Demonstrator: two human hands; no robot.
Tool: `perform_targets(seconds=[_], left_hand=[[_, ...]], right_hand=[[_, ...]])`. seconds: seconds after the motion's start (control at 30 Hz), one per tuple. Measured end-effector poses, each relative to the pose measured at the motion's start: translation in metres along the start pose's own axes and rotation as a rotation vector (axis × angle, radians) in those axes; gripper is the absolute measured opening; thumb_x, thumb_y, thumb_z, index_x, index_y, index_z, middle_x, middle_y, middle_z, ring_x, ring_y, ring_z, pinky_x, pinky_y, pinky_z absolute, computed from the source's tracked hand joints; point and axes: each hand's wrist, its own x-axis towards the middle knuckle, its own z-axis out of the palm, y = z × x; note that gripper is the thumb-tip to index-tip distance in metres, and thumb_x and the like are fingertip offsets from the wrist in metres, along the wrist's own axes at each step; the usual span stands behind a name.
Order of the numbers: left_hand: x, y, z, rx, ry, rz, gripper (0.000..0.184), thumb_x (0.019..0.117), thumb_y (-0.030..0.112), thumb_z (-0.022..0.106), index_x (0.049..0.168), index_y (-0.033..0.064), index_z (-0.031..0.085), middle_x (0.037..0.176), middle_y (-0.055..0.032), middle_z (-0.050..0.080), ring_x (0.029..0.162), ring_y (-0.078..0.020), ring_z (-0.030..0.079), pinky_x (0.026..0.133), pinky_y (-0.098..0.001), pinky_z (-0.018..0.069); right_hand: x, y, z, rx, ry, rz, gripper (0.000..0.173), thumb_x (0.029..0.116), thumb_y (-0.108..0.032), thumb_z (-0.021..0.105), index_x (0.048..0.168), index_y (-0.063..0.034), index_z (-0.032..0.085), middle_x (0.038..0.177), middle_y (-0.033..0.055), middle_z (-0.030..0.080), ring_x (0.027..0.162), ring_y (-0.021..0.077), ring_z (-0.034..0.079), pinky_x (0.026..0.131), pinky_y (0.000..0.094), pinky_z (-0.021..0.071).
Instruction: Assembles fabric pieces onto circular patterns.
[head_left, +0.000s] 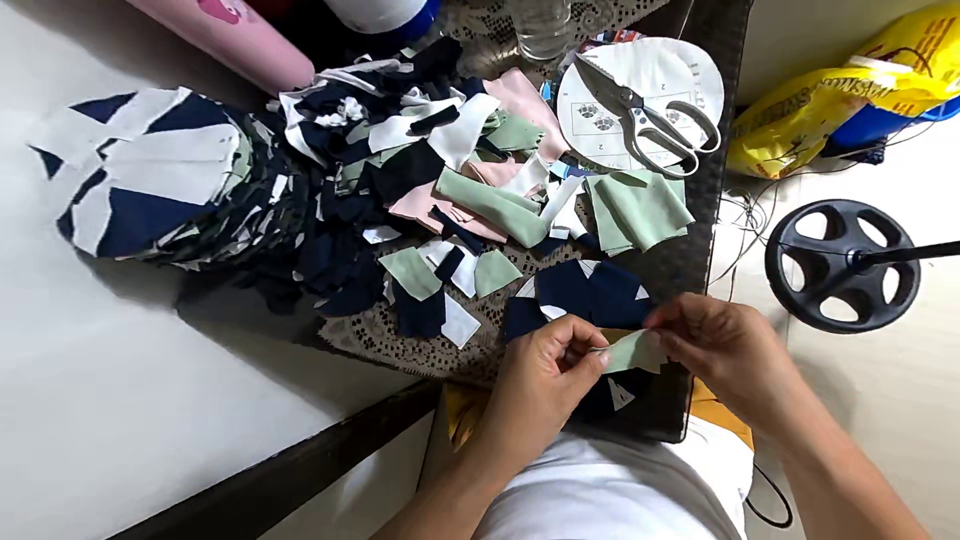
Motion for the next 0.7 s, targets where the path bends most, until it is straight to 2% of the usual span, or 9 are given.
perform_targets(seconds=[0.07, 0.1, 0.2, 0.33, 0.53, 0.63, 0.7], left_hand=[[0.003, 0.000, 0.004, 0.145, 0.028, 0.013, 0.007, 0.0925, 0.011, 0.068, 0.096, 0.0061, 0.070, 0.082, 0.0046, 0.069, 0.069, 0.0031, 0.065, 0.063, -0.0127, 0.0554], [0.005, 0.000, 0.005, 0.201, 0.041, 0.011, 0.008, 0.0932, 0.013, 0.067, 0.095, 0.0069, 0.071, 0.080, 0.0051, 0.069, 0.067, 0.0042, 0.064, 0.063, -0.0118, 0.0545], [0.013, 0.002, 0.008, 0.307, 0.068, -0.020, 0.013, 0.0963, 0.018, 0.064, 0.095, 0.0083, 0.073, 0.076, 0.0059, 0.068, 0.063, 0.0049, 0.061, 0.058, -0.0113, 0.0514], [0.021, 0.002, 0.010, 0.451, 0.092, -0.033, 0.019, 0.0984, 0.023, 0.060, 0.089, 0.0123, 0.073, 0.068, 0.0085, 0.065, 0.057, 0.0053, 0.058, 0.054, -0.0124, 0.0475], [0.028, -0.001, 0.010, 0.638, 0.126, -0.035, 0.022, 0.0982, 0.027, 0.060, 0.086, 0.0143, 0.073, 0.067, 0.0068, 0.065, 0.059, 0.0001, 0.061, 0.056, -0.0199, 0.0500], [0.030, -0.003, 0.011, 0.661, 0.125, -0.034, 0.022, 0.0983, 0.027, 0.060, 0.087, 0.0139, 0.073, 0.067, 0.0061, 0.066, 0.059, 0.0000, 0.061, 0.056, -0.0199, 0.0504], [0.031, -0.003, 0.011, 0.663, 0.121, -0.040, 0.021, 0.0981, 0.026, 0.060, 0.087, 0.0139, 0.074, 0.067, 0.0060, 0.066, 0.059, -0.0002, 0.061, 0.056, -0.0200, 0.0505]], right_hand=[[0.010, -0.006, -0.004, -0.154, -0.005, 0.006, 0.005, 0.0927, -0.012, 0.069, 0.094, -0.0094, 0.074, 0.079, -0.0058, 0.069, 0.068, -0.0061, 0.060, 0.065, 0.0125, 0.0510], [0.016, -0.009, -0.006, -0.244, -0.015, 0.010, 0.004, 0.0926, -0.012, 0.071, 0.094, -0.0112, 0.074, 0.077, -0.0056, 0.069, 0.066, -0.0035, 0.060, 0.063, 0.0166, 0.0508], [0.033, -0.013, -0.011, -0.433, -0.052, 0.018, 0.005, 0.0915, -0.010, 0.074, 0.094, -0.0142, 0.076, 0.077, -0.0006, 0.070, 0.067, 0.0118, 0.064, 0.061, 0.0398, 0.0516], [0.047, -0.012, -0.012, -0.510, -0.091, -0.042, 0.007, 0.0925, -0.006, 0.072, 0.092, -0.0124, 0.075, 0.078, 0.0010, 0.070, 0.067, 0.0118, 0.066, 0.061, 0.0336, 0.0550], [0.052, -0.007, -0.006, -0.520, -0.075, -0.111, 0.006, 0.0934, -0.005, 0.069, 0.093, -0.0078, 0.074, 0.076, 0.0053, 0.069, 0.066, 0.0173, 0.065, 0.060, 0.0391, 0.0540], [0.049, -0.003, -0.009, -0.508, -0.029, -0.127, 0.009, 0.0941, -0.004, 0.068, 0.096, -0.0080, 0.075, 0.082, 0.0057, 0.071, 0.071, 0.0173, 0.068, 0.065, 0.0383, 0.0568], [0.043, -0.001, -0.014, -0.516, 0.020, -0.102, 0.009, 0.0948, -0.005, 0.068, 0.098, -0.0086, 0.075, 0.086, 0.0059, 0.072, 0.074, 0.0183, 0.069, 0.067, 0.0410, 0.0574]])
